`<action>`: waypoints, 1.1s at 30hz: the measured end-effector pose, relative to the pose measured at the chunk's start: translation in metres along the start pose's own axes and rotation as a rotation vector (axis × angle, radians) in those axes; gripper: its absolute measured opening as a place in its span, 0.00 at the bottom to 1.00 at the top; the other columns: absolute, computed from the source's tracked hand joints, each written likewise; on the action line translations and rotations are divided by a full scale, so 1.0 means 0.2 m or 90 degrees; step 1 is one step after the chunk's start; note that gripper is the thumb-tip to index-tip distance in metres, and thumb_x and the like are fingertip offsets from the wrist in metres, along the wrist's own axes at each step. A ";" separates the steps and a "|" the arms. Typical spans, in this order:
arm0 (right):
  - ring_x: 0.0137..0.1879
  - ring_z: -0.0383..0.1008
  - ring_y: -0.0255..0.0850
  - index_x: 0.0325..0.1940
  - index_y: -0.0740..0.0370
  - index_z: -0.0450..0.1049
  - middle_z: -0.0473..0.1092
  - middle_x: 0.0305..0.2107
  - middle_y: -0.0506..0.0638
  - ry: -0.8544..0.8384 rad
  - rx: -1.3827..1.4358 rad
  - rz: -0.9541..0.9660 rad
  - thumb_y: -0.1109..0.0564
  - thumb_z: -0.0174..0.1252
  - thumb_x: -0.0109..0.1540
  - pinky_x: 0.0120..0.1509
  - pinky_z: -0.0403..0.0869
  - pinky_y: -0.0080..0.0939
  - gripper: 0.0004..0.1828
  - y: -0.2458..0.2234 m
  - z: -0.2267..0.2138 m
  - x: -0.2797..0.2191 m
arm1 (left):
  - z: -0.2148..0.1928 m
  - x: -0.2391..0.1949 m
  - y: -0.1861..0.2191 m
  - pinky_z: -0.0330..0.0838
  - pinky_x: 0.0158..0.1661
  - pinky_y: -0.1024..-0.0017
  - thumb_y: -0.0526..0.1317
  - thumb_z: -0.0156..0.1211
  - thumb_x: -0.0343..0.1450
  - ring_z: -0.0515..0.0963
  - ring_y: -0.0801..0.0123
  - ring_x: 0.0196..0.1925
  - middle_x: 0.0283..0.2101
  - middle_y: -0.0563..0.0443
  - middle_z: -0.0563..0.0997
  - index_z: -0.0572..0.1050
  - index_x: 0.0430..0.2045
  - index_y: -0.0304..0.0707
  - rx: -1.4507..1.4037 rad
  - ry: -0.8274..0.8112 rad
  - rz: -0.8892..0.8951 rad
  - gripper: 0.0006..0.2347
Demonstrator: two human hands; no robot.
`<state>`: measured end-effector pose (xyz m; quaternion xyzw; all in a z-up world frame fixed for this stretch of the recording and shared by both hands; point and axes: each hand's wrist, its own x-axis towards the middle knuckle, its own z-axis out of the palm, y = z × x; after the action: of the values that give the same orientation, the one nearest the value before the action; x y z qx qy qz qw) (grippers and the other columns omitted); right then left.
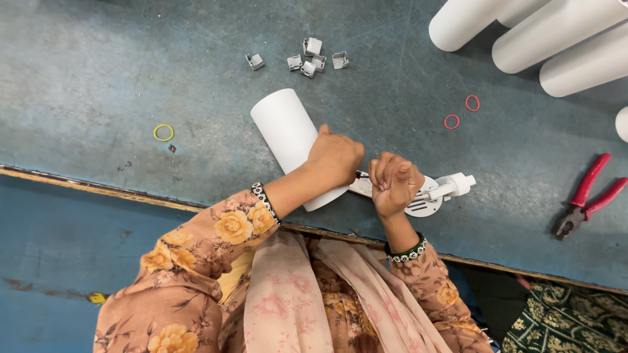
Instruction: The person assembles a white cylindrical housing with an internal electrical component. They use a screwdriver to secure a metal bracket to the cylinder, then insert the component and secure it with a cap. The finished unit is placed on the table.
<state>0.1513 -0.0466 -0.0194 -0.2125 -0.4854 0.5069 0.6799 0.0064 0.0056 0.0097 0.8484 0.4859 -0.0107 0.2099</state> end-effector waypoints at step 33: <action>0.18 0.51 0.30 0.21 0.58 0.56 0.53 0.15 0.43 0.241 -0.072 0.014 0.57 0.49 0.71 0.22 0.52 0.33 0.23 -0.48 -0.02 -0.41 | 1.19 -1.35 -0.56 0.54 0.61 0.50 0.62 0.50 0.67 0.64 0.47 0.68 0.70 0.41 0.62 0.65 0.65 0.50 0.013 0.071 -0.409 0.32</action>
<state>0.1994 -0.1572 0.0166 -0.3468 -0.3743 0.4373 0.7406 -0.1854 -0.2541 -0.1851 0.6532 0.7393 -0.0344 0.1601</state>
